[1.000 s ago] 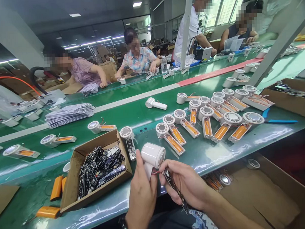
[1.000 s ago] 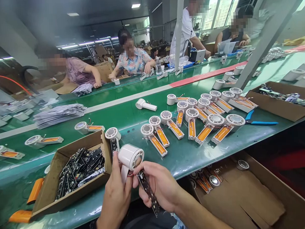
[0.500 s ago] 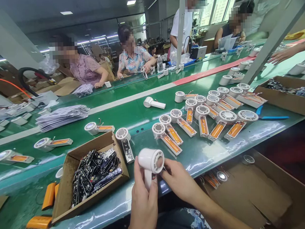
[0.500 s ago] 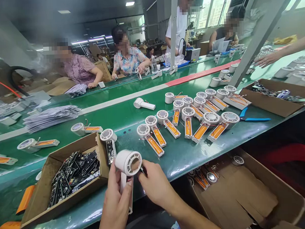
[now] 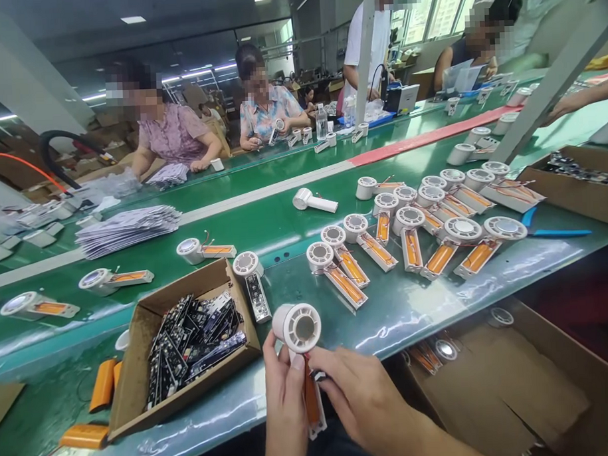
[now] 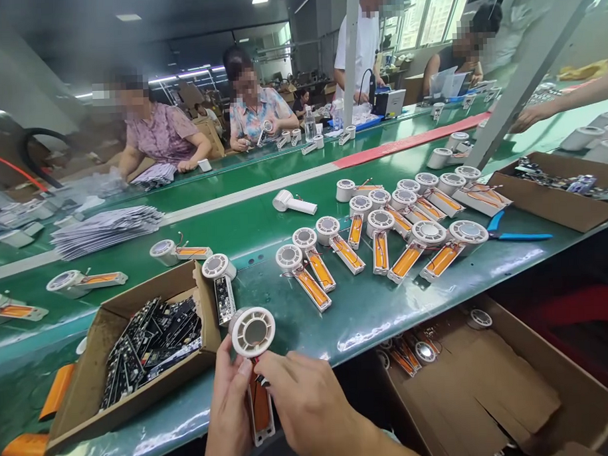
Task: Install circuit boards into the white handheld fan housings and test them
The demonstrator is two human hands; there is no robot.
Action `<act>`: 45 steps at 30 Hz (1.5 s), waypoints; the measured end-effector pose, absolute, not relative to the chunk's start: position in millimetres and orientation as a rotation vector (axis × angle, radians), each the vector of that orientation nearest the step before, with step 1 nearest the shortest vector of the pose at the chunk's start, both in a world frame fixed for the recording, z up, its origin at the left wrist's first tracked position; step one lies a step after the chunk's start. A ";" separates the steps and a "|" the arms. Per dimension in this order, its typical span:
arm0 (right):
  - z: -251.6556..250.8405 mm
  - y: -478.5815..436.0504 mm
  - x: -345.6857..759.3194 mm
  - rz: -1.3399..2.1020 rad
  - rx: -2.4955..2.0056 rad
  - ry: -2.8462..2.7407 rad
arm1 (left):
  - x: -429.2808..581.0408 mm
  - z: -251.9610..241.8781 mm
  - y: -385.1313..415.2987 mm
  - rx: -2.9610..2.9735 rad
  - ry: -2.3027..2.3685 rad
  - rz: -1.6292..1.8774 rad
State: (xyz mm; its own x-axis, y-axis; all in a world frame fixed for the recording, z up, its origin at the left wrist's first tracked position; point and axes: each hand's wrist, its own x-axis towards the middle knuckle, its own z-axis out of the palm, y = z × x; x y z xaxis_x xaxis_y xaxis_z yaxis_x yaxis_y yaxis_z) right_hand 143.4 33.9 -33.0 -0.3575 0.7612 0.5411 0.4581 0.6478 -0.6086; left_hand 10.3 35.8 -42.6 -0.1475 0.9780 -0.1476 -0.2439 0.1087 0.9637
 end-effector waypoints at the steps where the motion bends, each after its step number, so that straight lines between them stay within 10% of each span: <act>1: -32.9 33.9 142.5 0.311 -0.957 -2.067 | 10.1 -42.5 35.8 0.857 1.200 1.328; 21: -47.8 28.5 155.6 -0.042 -0.927 -1.980 | 14.5 -43.9 41.4 0.696 1.177 1.353; 38: -51.5 15.3 126.0 0.602 -1.205 -1.806 | 33.4 -53.4 31.1 0.793 1.304 1.571; 45: -54.5 15.3 136.8 1.490 -0.954 -1.388 | 17.5 -48.7 38.7 0.626 1.223 1.474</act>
